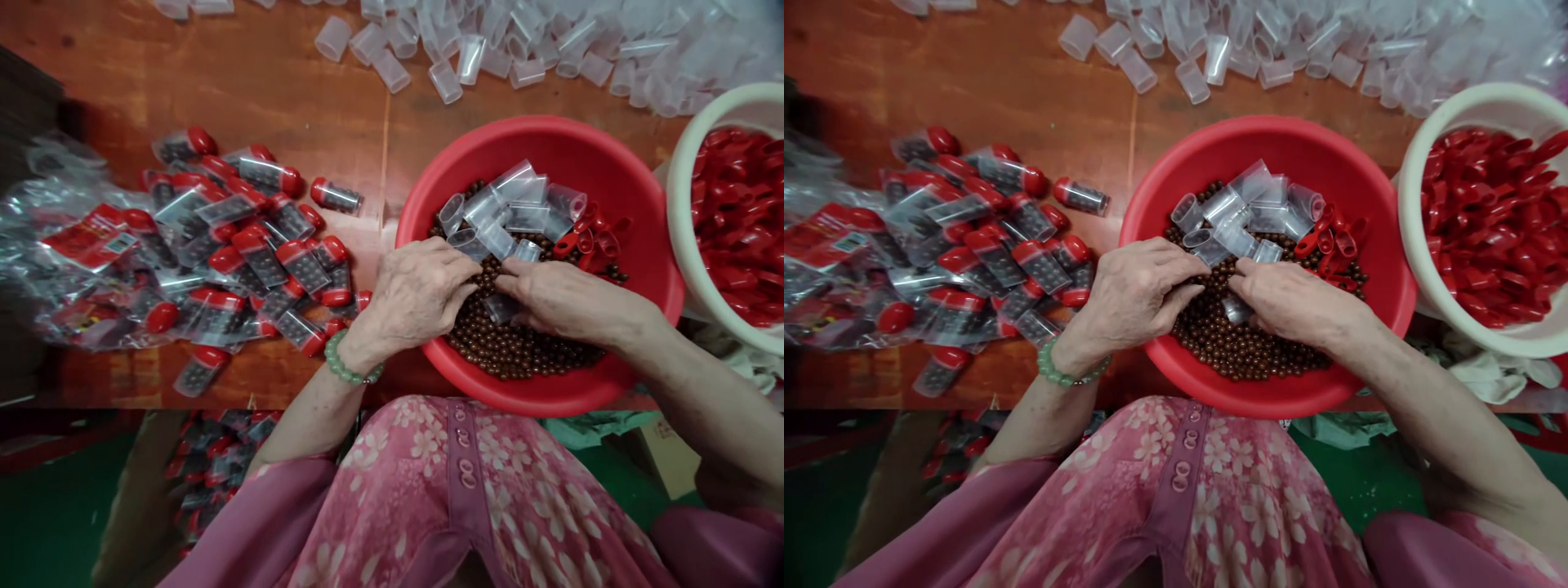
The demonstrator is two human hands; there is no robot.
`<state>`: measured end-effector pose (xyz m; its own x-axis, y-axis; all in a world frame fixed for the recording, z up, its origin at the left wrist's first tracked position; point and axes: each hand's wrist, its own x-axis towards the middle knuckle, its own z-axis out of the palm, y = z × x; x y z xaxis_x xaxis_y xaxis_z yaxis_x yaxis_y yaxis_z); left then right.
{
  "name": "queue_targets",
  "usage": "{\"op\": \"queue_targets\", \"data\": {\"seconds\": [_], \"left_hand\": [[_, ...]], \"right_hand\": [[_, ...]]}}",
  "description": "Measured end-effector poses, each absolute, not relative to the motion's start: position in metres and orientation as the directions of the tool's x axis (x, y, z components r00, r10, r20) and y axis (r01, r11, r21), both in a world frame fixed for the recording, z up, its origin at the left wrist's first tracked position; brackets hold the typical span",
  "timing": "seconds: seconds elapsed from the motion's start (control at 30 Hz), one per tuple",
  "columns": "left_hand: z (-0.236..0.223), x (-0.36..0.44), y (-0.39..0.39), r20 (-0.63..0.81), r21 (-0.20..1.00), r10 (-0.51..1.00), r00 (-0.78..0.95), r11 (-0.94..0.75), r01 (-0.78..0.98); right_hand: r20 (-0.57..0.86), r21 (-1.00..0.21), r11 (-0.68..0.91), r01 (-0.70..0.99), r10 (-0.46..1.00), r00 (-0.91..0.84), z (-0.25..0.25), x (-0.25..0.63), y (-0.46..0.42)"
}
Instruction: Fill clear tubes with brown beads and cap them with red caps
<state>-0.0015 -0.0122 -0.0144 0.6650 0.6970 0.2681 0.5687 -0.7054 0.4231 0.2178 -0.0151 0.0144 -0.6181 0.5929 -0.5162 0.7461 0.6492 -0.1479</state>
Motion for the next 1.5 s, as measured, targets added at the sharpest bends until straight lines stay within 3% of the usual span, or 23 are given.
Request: {"op": "queue_targets", "data": {"seconds": [0.1, 0.2, 0.37, 0.47, 0.57, 0.7, 0.8, 1.03, 1.23, 1.4, 1.5], "left_hand": [[-0.015, -0.002, -0.012, 0.264, 0.443, 0.709, 0.654, -0.692, 0.571], [-0.015, -0.002, -0.012, 0.258, 0.466, 0.721, 0.643, -0.676, 0.571], [-0.016, -0.002, -0.013, 0.261, 0.515, 0.738, 0.622, -0.652, 0.557], [-0.017, -0.002, -0.014, 0.284, 0.567, 0.763, 0.581, -0.622, 0.540], [-0.011, -0.008, -0.014, 0.301, 0.700, 0.793, 0.529, -0.561, 0.442], [0.002, -0.026, -0.009, 0.271, 0.884, 0.779, 0.565, -0.434, 0.174], [0.006, -0.031, -0.008, 0.263, 0.890, 0.695, 0.669, -0.443, 0.111], [0.001, -0.003, -0.022, 0.333, 0.898, 0.728, 0.599, -0.438, 0.033], [-0.006, 0.006, -0.029, 0.214, 0.972, 0.816, 0.537, -0.230, -0.037], [-0.010, 0.006, -0.030, 0.178, 0.978, 0.877, 0.446, -0.207, 0.018], [-0.007, 0.007, -0.030, 0.067, 0.997, 0.905, 0.419, -0.047, -0.059]], "right_hand": [[-0.523, -0.016, 0.634, 0.773, 0.653, -0.547, 0.012, 0.212, -0.015], [-0.538, -0.050, 0.670, 0.741, 0.606, -0.585, 0.010, 0.196, -0.017], [-0.524, -0.349, 0.629, 0.695, 0.484, -0.701, 0.002, 0.188, -0.009], [-0.442, -0.566, 0.504, 0.653, 0.482, -0.756, -0.005, 0.195, -0.002], [-0.372, -0.728, 0.348, 0.590, 0.523, -0.767, -0.008, 0.202, 0.002], [-0.346, -0.861, 0.131, 0.492, 0.559, -0.753, -0.001, 0.208, 0.004], [-0.320, -0.920, 0.010, 0.392, 0.560, -0.765, 0.007, 0.211, 0.004], [-0.177, -0.982, -0.148, 0.114, 0.531, -0.828, 0.012, 0.208, 0.002], [-0.166, -0.982, -0.033, 0.183, 0.604, -0.779, 0.020, 0.214, 0.002], [-0.096, -0.978, 0.066, 0.198, 0.699, -0.708, 0.025, 0.217, 0.000], [-0.066, -0.949, 0.144, 0.281, 0.778, -0.625, 0.026, 0.218, -0.003]]}}
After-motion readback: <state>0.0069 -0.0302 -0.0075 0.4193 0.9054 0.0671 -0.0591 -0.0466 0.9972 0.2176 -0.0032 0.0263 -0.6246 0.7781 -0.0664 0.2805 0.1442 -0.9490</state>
